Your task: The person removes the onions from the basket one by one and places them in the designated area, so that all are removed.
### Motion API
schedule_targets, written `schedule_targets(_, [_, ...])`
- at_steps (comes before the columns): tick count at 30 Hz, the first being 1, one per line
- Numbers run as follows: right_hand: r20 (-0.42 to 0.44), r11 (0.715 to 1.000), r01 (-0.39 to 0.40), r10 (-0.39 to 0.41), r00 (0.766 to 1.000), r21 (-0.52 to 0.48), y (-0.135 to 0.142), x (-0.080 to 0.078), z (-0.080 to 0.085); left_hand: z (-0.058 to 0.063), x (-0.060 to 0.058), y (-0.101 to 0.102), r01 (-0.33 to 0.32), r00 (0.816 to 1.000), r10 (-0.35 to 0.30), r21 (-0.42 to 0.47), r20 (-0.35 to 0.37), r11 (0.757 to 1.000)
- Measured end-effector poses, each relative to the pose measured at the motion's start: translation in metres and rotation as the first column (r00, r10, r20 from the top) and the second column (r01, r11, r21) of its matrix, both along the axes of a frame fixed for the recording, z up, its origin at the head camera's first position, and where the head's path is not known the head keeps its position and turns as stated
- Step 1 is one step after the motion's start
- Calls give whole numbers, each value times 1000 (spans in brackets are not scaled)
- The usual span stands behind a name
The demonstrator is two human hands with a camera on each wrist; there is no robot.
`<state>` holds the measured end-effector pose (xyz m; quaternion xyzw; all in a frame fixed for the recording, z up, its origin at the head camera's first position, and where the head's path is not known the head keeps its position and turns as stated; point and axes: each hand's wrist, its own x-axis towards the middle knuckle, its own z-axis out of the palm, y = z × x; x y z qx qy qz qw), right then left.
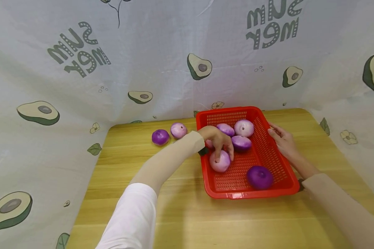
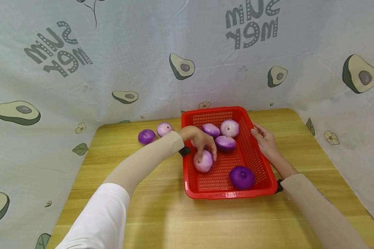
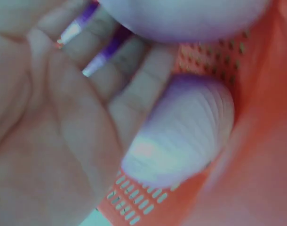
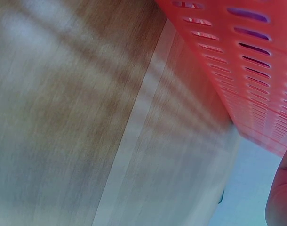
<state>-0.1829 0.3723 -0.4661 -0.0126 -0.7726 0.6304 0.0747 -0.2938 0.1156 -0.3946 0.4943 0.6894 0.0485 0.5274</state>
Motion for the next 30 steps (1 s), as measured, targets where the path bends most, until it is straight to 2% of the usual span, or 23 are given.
schedule_targets(5, [21,999,2,-3,1000,53,0,2,2,7,-2,-6,15,1000,-16,76,12,997])
schedule_targets(12, [29,997,6,-8,1000,72,-1,4,4,17,-6,-16,-53,997,42,205,58,977])
schedule_targets(16, [20,997,7,-9,1000,72,-1,4,4,22,-9,-24,-92,992,58,328,111,940])
schedule_targets(21, [11,998,6,-7,1000,66,-1,4,4,26,-12,-37,-160,981,91,456,171,876])
schedule_targets(25, [6,999,3,-3,1000,45,-2,5,4,30,-14,-51,-223,972,151,515,178,827])
schedule_targets(30, [9,1000,2,-2,1000,19,-1,6,4,37,-13,-66,-289,957,225,551,182,783])
